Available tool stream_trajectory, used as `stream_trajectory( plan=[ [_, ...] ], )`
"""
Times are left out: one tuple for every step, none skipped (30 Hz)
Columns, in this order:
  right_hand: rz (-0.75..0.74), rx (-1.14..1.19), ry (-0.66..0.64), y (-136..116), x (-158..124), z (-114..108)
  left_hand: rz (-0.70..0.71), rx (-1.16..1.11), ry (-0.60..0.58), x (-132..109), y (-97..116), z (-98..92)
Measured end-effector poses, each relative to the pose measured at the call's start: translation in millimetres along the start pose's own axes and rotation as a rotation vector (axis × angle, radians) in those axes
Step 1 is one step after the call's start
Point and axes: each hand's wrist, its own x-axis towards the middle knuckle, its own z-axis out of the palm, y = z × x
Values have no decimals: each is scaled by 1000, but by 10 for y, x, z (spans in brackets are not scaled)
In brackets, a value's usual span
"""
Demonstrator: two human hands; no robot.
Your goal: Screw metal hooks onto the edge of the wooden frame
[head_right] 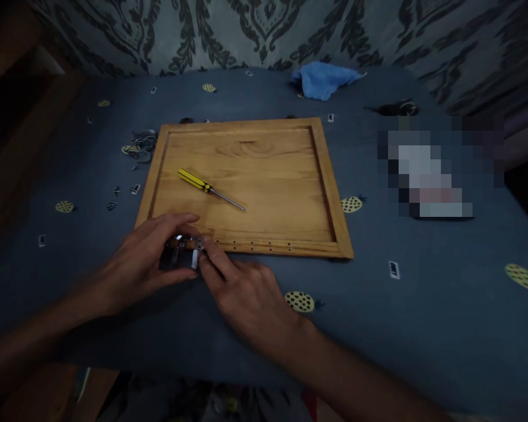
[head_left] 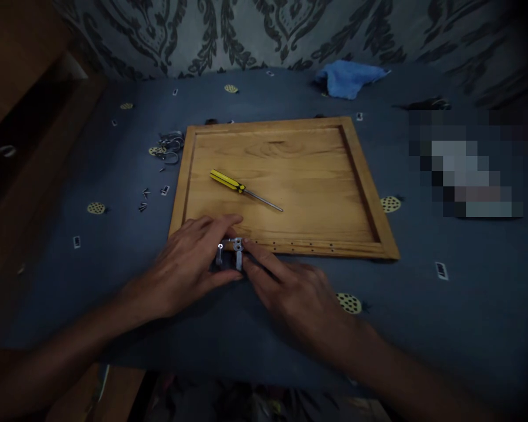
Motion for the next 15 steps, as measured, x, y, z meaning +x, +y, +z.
stream_trajectory(
  plan=[
    [-2, -3, 5, 0, -2, 6, -3, -1, -8, 2, 2, 1],
    [-3, -5, 14, 0, -5, 11, -10, -1, -11, 4, 3, 3],
    [-2, -3, 17, 0, -6, 15, -21, -1, -12, 4, 3, 4],
    [1, 2, 20, -1, -7, 16, -30, -1, -10, 3, 2, 6],
    [5, 10, 23, -2, -6, 16, -38, 0, -6, 0, 0, 9],
    [9, 19, 23, -3, -4, 13, -43, 0, -5, -3, -1, 11],
    [13, 27, 24, -3, -1, 7, -45, -1, -6, -7, -3, 14],
    [14, 33, 26, -3, 3, 1, -47, -2, -7, -11, -3, 16],
    [13, 38, 27, -2, 8, -6, -48, -3, -7, -15, -4, 17],
    [10, 41, 30, 1, 11, -13, -48, -4, -6, -19, -3, 17],
    [7, 44, 32, 4, 14, -20, -48, -7, -4, -22, -2, 16],
    [2, 46, 33, 7, 15, -25, -47, -10, -1, -24, 0, 14],
    [-1, 47, 34, 10, 15, -29, -47, -14, 1, -25, 2, 12],
    [-2, 46, 31, 13, 14, -31, -48, -18, 4, -25, 4, 10],
    [-4, 45, 28, 14, 13, -32, -50, -20, 6, -24, 6, 8]
  ],
)
